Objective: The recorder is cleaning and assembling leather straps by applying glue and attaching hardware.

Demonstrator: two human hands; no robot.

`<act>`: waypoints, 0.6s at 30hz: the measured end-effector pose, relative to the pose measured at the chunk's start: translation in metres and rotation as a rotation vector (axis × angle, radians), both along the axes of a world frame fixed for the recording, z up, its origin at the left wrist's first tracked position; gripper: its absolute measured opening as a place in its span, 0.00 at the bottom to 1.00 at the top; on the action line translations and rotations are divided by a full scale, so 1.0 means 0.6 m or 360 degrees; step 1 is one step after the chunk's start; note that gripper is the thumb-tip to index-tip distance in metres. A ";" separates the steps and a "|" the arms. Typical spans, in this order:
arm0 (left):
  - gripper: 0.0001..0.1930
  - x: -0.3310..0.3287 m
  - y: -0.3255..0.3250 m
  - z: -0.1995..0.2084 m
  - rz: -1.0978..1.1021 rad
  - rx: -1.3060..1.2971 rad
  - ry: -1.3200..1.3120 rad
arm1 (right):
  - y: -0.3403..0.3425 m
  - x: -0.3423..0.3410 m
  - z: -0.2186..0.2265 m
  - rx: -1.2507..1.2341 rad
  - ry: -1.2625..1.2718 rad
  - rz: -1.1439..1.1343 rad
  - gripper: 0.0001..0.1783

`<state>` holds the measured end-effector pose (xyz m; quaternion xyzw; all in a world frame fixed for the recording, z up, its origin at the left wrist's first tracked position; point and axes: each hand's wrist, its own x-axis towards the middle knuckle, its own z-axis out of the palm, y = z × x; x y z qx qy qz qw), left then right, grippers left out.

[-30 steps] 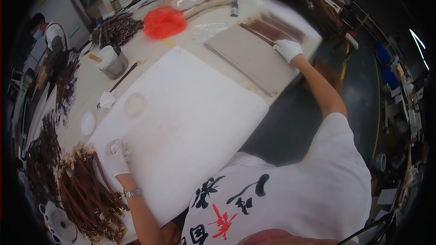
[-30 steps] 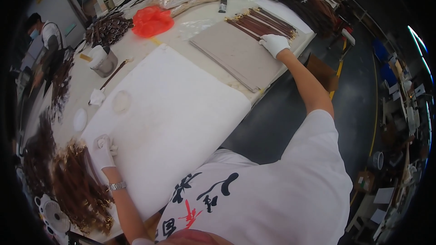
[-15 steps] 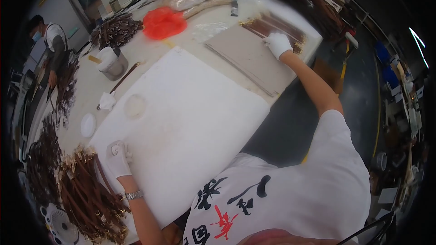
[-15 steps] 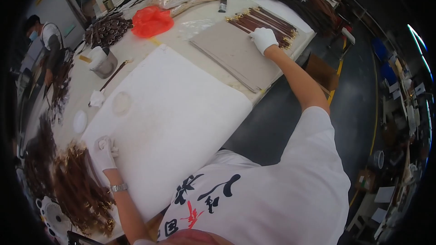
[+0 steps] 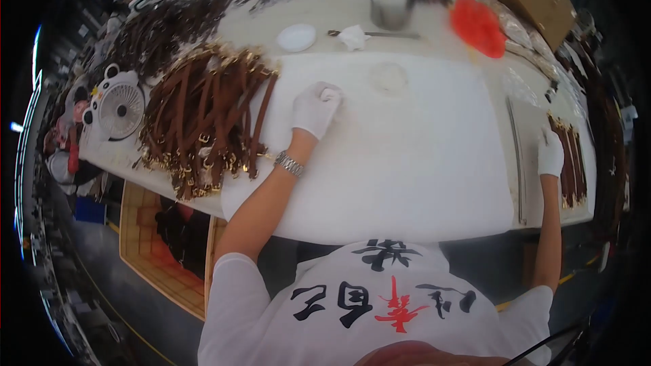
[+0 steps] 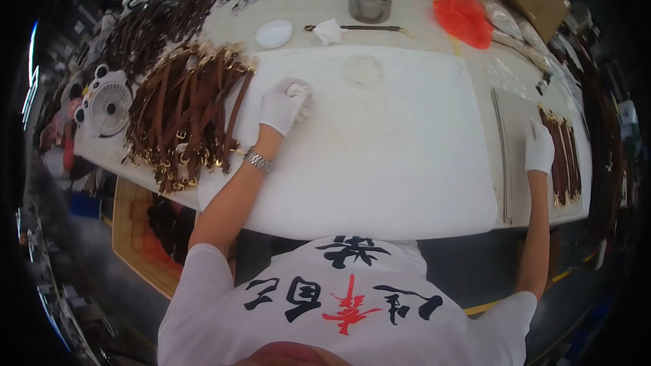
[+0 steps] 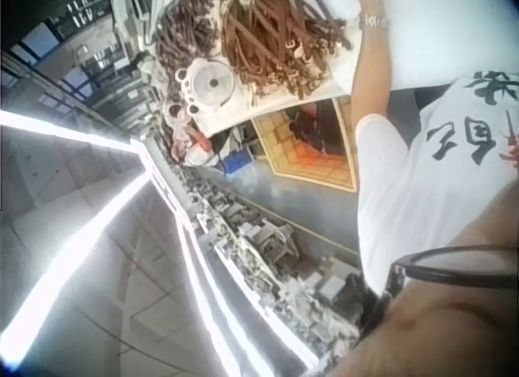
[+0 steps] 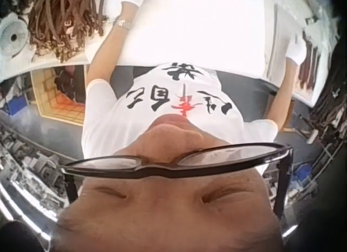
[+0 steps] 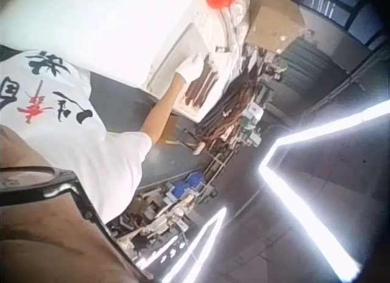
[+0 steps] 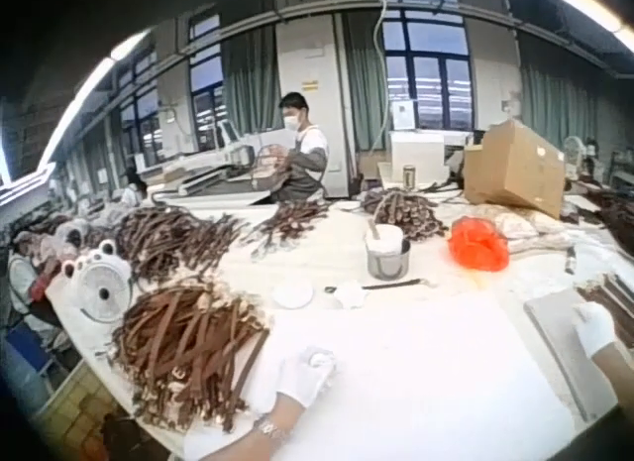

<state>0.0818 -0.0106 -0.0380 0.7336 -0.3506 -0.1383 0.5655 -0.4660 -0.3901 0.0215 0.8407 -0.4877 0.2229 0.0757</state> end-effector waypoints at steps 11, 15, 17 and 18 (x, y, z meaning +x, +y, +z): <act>0.11 -0.024 0.013 0.022 0.0052 -0.0005 0.0102 | 0.446 0.678 0.187 0.0054 -0.0029 0.2091 0.19; 0.15 -0.015 -0.039 -0.059 0.0322 -0.0009 -0.1376 | 0.551 0.871 0.182 -0.0387 -0.0076 0.2602 0.19; 0.16 -0.034 -0.011 -0.004 0.0218 0.0001 -0.0743 | 0.597 0.945 0.181 -0.0587 -0.0091 0.2653 0.24; 0.16 -0.038 -0.003 0.034 0.0207 0.0005 -0.0754 | 0.611 0.983 0.185 -0.0590 -0.0103 0.2640 0.24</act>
